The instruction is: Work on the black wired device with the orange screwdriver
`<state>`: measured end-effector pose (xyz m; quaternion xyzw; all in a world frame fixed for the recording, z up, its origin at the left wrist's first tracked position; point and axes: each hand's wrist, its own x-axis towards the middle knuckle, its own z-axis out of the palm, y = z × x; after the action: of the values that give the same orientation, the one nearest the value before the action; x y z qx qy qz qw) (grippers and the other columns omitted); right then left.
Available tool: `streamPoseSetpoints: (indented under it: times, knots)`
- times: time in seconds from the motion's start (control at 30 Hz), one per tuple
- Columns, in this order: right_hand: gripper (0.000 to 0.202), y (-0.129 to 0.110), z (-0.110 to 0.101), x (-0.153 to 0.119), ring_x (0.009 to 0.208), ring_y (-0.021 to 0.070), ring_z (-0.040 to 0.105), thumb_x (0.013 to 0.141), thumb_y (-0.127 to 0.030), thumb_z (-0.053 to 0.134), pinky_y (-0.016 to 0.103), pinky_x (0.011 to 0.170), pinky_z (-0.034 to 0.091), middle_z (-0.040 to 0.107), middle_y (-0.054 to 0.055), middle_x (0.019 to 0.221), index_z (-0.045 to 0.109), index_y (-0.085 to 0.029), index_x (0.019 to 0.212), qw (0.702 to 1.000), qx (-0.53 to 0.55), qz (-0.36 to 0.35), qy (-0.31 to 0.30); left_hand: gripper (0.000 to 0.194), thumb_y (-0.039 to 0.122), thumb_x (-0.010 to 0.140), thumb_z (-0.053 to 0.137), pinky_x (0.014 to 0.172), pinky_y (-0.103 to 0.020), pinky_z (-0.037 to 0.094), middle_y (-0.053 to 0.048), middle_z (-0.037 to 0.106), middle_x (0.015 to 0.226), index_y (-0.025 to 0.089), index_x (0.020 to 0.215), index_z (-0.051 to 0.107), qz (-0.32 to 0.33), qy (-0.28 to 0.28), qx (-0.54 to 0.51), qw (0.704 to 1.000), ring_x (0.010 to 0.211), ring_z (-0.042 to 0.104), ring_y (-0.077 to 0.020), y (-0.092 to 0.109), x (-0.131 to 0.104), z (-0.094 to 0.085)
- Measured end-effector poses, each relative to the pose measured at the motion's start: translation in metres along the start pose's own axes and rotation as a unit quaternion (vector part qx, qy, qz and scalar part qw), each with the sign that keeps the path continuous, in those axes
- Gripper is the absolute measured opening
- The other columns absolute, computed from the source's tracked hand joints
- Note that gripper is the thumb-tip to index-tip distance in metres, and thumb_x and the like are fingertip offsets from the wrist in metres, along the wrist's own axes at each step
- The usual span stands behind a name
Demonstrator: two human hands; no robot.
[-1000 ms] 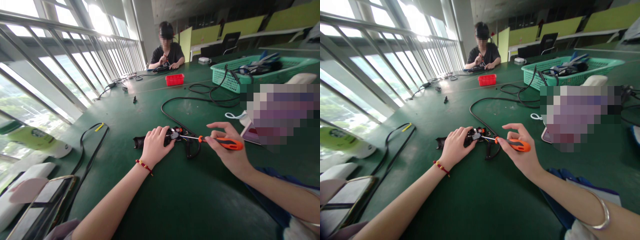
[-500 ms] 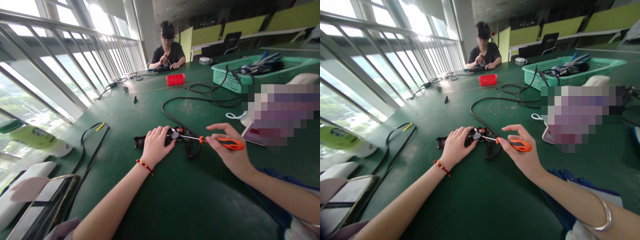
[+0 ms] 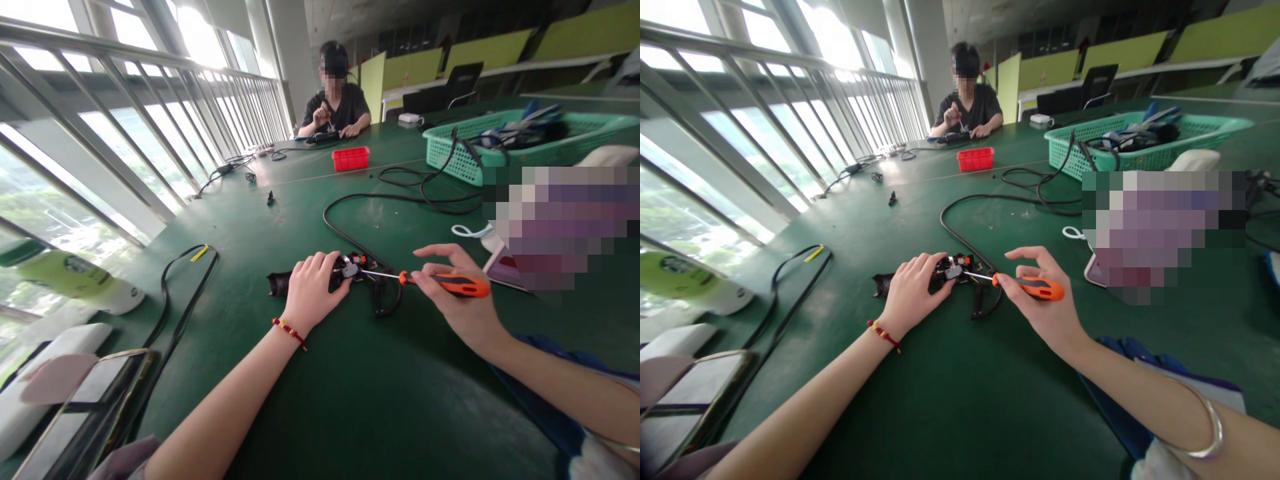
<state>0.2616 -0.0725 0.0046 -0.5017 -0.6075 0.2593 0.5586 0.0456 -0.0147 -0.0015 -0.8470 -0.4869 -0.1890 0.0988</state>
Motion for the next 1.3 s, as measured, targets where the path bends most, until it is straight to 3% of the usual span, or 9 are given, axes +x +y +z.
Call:
streamPoseSetpoints:
  times: [0.13, 0.23, 0.4, 0.53, 0.77, 0.97, 1.03, 1.17, 1.3]
  knots:
    - [0.049, 0.004, 0.003, 0.002, 0.06, 0.0153, 0.054, 0.074, -0.023, 0.065, 0.032, 0.056, 0.048, 0.057, 0.0, 0.08, 0.044, -0.029, 0.117, 0.997, 0.049, -0.055, 0.021, 0.04, 0.04, 0.084, 0.049, 0.077, -0.035, 0.042, -0.006, 0.06, 0.102, 0.017, 0.118, 0.048, 0.0, -0.002, 0.003, 1.0, 0.091, 0.056, -0.0215, 0.001, 0.0, -0.001]
    - [0.062, 0.008, 0.004, 0.004, 0.072, 0.0175, 0.056, 0.068, -0.022, 0.07, 0.035, 0.065, 0.05, 0.055, 0.003, 0.094, 0.041, -0.03, 0.122, 0.995, 0.056, -0.077, 0.033, 0.04, 0.04, 0.084, 0.049, 0.077, -0.035, 0.042, -0.006, 0.06, 0.102, 0.017, 0.118, 0.048, 0.0, -0.002, 0.006, 1.0, 0.092, 0.056, -0.0219, 0.0, 0.0, -0.001]
    - [0.042, 0.001, 0.001, 0.001, 0.049, 0.0115, 0.047, 0.075, -0.025, 0.065, 0.026, 0.049, 0.042, 0.044, -0.006, 0.06, 0.045, -0.024, 0.112, 0.999, 0.031, -0.02, -0.004, 0.04, 0.04, 0.085, 0.048, 0.078, -0.035, 0.042, -0.006, 0.06, 0.102, 0.017, 0.118, 0.048, 0.001, -0.002, 0.002, 1.0, 0.092, 0.056, -0.022, 0.0, 0.0, -0.002]
    - [0.017, -0.004, 0.0, -0.002, 0.042, 0.01, 0.044, 0.079, -0.031, 0.061, 0.024, 0.043, 0.038, 0.047, -0.006, 0.055, 0.053, -0.024, 0.092, 0.999, -0.031, 0.003, -0.004, 0.04, 0.04, 0.085, 0.048, 0.078, -0.035, 0.042, -0.007, 0.06, 0.104, 0.017, 0.118, 0.048, -0.001, -0.002, 0.001, 1.0, 0.094, 0.056, -0.0226, 0.001, 0.0, -0.002]
    - [0.046, 0.0, 0.004, 0.002, 0.071, 0.0185, 0.058, 0.072, -0.021, 0.065, 0.034, 0.063, 0.05, 0.055, 0.002, 0.085, 0.043, -0.028, 0.112, 0.996, 0.02, -0.083, 0.033, 0.04, 0.04, 0.084, 0.049, 0.078, -0.035, 0.042, -0.006, 0.06, 0.102, 0.017, 0.118, 0.049, 0.0, -0.004, 0.006, 1.0, 0.093, 0.056, -0.0222, 0.001, 0.0, -0.002]
    - [0.017, -0.006, 0.001, -0.002, 0.038, 0.0091, 0.04, 0.076, -0.026, 0.063, 0.025, 0.039, 0.035, 0.046, -0.007, 0.053, 0.054, -0.024, 0.091, 1.0, -0.012, 0.003, -0.001, 0.041, 0.04, 0.085, 0.048, 0.079, -0.035, 0.042, -0.006, 0.06, 0.103, 0.016, 0.119, 0.048, 0.0, -0.005, 0.004, 1.0, 0.093, 0.056, -0.0221, 0.0, 0.0, -0.001]
    - [0.017, -0.005, 0.001, -0.002, 0.043, 0.0105, 0.046, 0.076, -0.026, 0.063, 0.026, 0.042, 0.039, 0.051, -0.005, 0.058, 0.054, -0.025, 0.09, 1.0, -0.015, -0.009, 0.008, 0.041, 0.04, 0.085, 0.048, 0.079, -0.035, 0.042, -0.006, 0.059, 0.104, 0.016, 0.119, 0.048, 0.0, -0.005, 0.004, 1.0, 0.094, 0.056, -0.0222, 0.0, 0.0, -0.001]
    - [0.039, 0.001, 0.003, 0.002, 0.071, 0.0169, 0.058, 0.071, -0.02, 0.067, 0.031, 0.063, 0.05, 0.054, 0.001, 0.083, 0.048, -0.029, 0.104, 0.995, 0.055, -0.071, 0.051, 0.041, 0.04, 0.085, 0.048, 0.079, -0.035, 0.042, -0.007, 0.059, 0.104, 0.017, 0.119, 0.048, 0.001, -0.005, 0.003, 1.0, 0.094, 0.056, -0.0224, -0.001, 0.0, 0.0]
    - [0.023, -0.002, 0.002, 0.001, 0.051, 0.0119, 0.049, 0.076, -0.023, 0.062, 0.026, 0.049, 0.043, 0.05, -0.003, 0.063, 0.051, -0.025, 0.096, 1.0, 0.02, -0.022, 0.002, 0.04, 0.039, 0.084, 0.049, 0.078, -0.035, 0.043, -0.007, 0.059, 0.102, 0.017, 0.118, 0.049, 0.002, 0.001, 0.0, 1.0, 0.093, 0.056, -0.0224, -0.001, 0.0, 0.0]
